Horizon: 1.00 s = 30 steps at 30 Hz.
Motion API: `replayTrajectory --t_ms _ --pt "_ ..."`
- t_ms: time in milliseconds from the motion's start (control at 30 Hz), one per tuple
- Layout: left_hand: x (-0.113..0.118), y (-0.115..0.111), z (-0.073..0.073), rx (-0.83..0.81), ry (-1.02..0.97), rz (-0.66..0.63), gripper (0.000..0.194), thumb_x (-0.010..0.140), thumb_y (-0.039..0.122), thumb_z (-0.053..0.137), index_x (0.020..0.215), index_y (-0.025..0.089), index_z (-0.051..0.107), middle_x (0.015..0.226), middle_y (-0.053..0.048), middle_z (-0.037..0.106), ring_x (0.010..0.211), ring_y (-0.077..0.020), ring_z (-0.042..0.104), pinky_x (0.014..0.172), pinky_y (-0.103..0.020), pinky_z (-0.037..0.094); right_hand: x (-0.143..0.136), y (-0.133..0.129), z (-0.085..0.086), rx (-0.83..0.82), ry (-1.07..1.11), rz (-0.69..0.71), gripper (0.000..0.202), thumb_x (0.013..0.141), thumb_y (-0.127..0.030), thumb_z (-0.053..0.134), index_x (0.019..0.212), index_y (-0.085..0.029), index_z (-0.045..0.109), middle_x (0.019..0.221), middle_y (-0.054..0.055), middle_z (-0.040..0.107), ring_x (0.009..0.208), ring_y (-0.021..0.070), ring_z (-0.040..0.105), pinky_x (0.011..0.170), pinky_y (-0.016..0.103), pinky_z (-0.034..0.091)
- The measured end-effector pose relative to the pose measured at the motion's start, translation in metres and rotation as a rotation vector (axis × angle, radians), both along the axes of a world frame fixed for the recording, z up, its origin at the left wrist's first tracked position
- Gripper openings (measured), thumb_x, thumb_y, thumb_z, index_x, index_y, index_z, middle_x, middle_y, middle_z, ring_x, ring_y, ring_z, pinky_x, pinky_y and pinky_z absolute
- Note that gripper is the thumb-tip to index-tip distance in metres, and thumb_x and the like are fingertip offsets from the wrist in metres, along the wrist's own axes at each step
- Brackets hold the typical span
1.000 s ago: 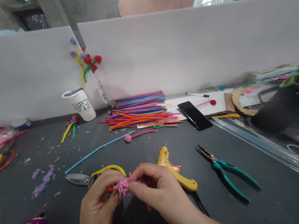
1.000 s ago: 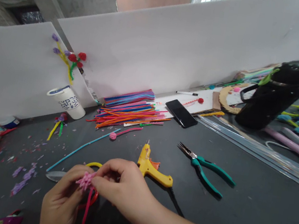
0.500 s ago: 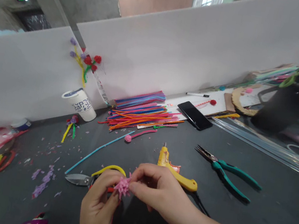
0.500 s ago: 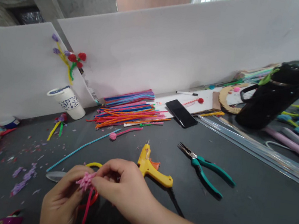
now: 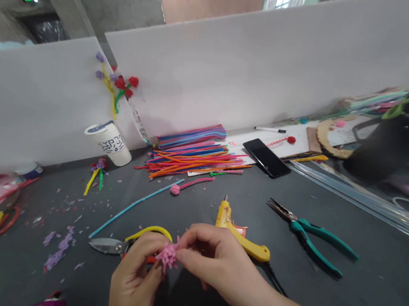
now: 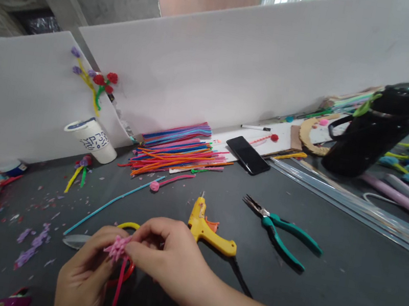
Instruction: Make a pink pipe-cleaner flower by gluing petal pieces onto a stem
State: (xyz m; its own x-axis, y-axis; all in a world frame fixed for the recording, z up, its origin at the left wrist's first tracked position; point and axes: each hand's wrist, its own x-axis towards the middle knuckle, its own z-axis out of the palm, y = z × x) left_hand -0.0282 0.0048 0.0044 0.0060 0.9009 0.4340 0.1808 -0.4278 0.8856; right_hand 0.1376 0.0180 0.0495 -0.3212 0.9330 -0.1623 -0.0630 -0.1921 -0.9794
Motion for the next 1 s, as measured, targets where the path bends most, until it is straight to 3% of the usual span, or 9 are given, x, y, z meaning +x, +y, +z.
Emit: replayTrajectory --t_ms 133,333,500,667,767,900,1000 --pt "-0.001 0.001 -0.001 0.018 0.007 -0.007 0.009 0.079 0.021 0.067 0.083 0.026 0.072 0.08 0.0 0.069 0.079 -0.0152 0.062 0.074 -0.02 0.05 -0.001 0.0 -0.002 -0.017 0.001 0.007 0.005 0.073 -0.017 0.063 0.068 -0.015 0.062 0.052 -0.007 0.045 0.046 0.0053 0.038 0.041 0.016 0.029" --pt "0.001 -0.001 0.001 -0.081 -0.068 0.016 0.005 0.077 0.024 0.07 0.08 0.026 0.073 0.08 0.0 0.069 0.079 -0.0159 0.061 0.075 -0.021 0.049 0.0 0.001 -0.002 -0.015 0.009 0.014 0.007 0.073 -0.021 0.061 0.071 -0.014 0.062 0.055 -0.006 0.048 0.047 0.006 0.039 0.039 0.015 0.032" --pt "0.008 -0.003 0.008 -0.331 -0.31 0.13 0.013 0.066 0.031 0.08 0.071 0.022 0.074 0.076 -0.001 0.069 0.073 -0.0157 0.062 0.069 -0.022 0.05 0.002 0.004 -0.002 -0.047 0.006 0.002 0.012 0.077 -0.026 0.057 0.07 -0.015 0.059 0.057 -0.006 0.047 0.043 0.0052 0.038 0.037 0.016 0.033" --pt "0.011 0.0 0.013 -0.563 -0.512 0.107 0.022 0.057 0.028 0.086 0.071 0.019 0.072 0.073 0.0 0.067 0.068 -0.0121 0.06 0.061 -0.018 0.047 -0.001 0.005 -0.006 -0.072 0.005 0.02 0.011 0.077 -0.026 0.057 0.071 -0.016 0.058 0.055 -0.007 0.044 0.042 0.0061 0.036 0.037 0.017 0.032" --pt "0.011 0.001 0.013 -0.702 -0.579 0.022 0.024 0.056 0.025 0.085 0.075 0.018 0.073 0.068 0.001 0.066 0.059 -0.0092 0.057 0.057 -0.016 0.046 -0.003 0.004 -0.008 0.14 -0.075 -0.054 0.003 0.074 -0.016 0.058 0.072 -0.016 0.059 0.058 -0.006 0.045 0.05 0.0078 0.04 0.044 0.018 0.034" --pt "0.013 0.0 0.014 -0.76 -0.693 -0.051 0.027 0.055 0.021 0.085 0.08 0.018 0.074 0.063 0.002 0.064 0.053 -0.0065 0.053 0.053 -0.014 0.045 -0.003 -0.001 -0.015 0.565 -0.285 -0.151 0.011 0.076 -0.008 0.058 0.08 -0.016 0.064 0.071 -0.002 0.052 0.061 0.0092 0.047 0.054 0.019 0.036" --pt "0.013 -0.001 0.014 -0.764 -0.722 -0.058 0.025 0.054 0.021 0.085 0.076 0.017 0.073 0.063 0.001 0.066 0.054 -0.0072 0.055 0.052 -0.014 0.045 -0.002 -0.003 -0.019 0.674 -0.358 -0.147 0.012 0.079 -0.008 0.058 0.084 -0.017 0.064 0.074 -0.002 0.055 0.061 0.0091 0.048 0.055 0.019 0.036"
